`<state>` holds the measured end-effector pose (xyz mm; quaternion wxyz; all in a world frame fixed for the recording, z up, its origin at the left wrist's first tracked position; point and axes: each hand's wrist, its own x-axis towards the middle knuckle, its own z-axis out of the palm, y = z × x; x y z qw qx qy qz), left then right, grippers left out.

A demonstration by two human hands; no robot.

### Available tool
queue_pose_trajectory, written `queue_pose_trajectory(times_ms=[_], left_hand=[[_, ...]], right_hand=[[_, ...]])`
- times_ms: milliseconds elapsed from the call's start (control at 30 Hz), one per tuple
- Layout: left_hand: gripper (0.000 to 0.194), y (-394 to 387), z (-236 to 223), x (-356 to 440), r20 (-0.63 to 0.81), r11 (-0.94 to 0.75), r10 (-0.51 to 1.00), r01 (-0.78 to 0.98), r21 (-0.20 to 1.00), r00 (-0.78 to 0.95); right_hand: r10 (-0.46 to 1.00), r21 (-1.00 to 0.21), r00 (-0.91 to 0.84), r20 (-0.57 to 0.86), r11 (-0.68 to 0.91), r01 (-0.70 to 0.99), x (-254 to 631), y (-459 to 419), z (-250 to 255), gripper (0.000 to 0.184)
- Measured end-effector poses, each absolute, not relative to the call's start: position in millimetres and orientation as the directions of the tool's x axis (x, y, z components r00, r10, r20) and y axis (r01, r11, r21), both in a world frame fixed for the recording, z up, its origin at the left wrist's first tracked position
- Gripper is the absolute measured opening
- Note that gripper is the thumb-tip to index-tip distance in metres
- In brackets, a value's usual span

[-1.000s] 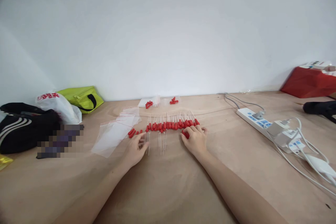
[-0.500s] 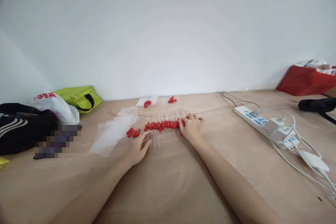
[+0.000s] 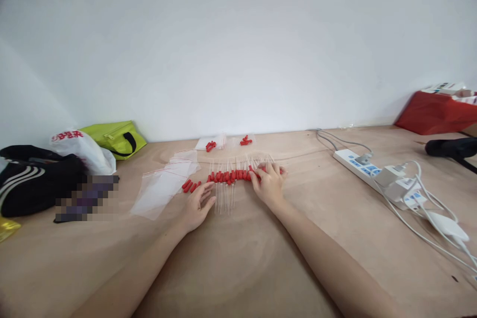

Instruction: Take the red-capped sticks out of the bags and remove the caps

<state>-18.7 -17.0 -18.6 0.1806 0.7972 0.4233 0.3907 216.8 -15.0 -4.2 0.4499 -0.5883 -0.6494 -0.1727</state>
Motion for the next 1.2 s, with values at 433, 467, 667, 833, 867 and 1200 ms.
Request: queue_pose_trajectory(times_ms=[433,467,667,833,867,1200], left_hand=[[0.024,-25,-8,-7,0.602,-0.753,0.568,0.649,0.104,0.562],[0.019,-25,-7,-7,0.592,-0.761,0.559,0.643,0.088,0.58],[0.015,-23,-7,-5,0.588,-0.767,0.566,0.63,0.118,0.578],[0.018,-19,-6,-4,0.566,-0.798,0.551,0.585,0.143,0.613],[0.018,-19,-6,-4,0.565,-0.806,0.544,0.575,0.145,0.621],[0.017,-22,-7,-9,0.624,-0.864,0.447,0.491,0.114,0.641]], right_hand=[[0.61,-0.19,-0.285,0.74,0.596,0.781,213,-45,-18,0.014],[0.612,-0.186,-0.291,0.736,0.596,0.781,211,-44,-18,0.013],[0.62,-0.179,-0.345,0.705,0.625,0.76,200,-40,-16,0.014],[0.601,-0.137,-0.367,0.71,0.629,0.765,194,-37,-17,0.015],[0.602,-0.128,-0.367,0.71,0.622,0.772,193,-37,-17,0.015],[0.579,-0.103,-0.398,0.711,0.647,0.756,195,-42,-14,0.017]])
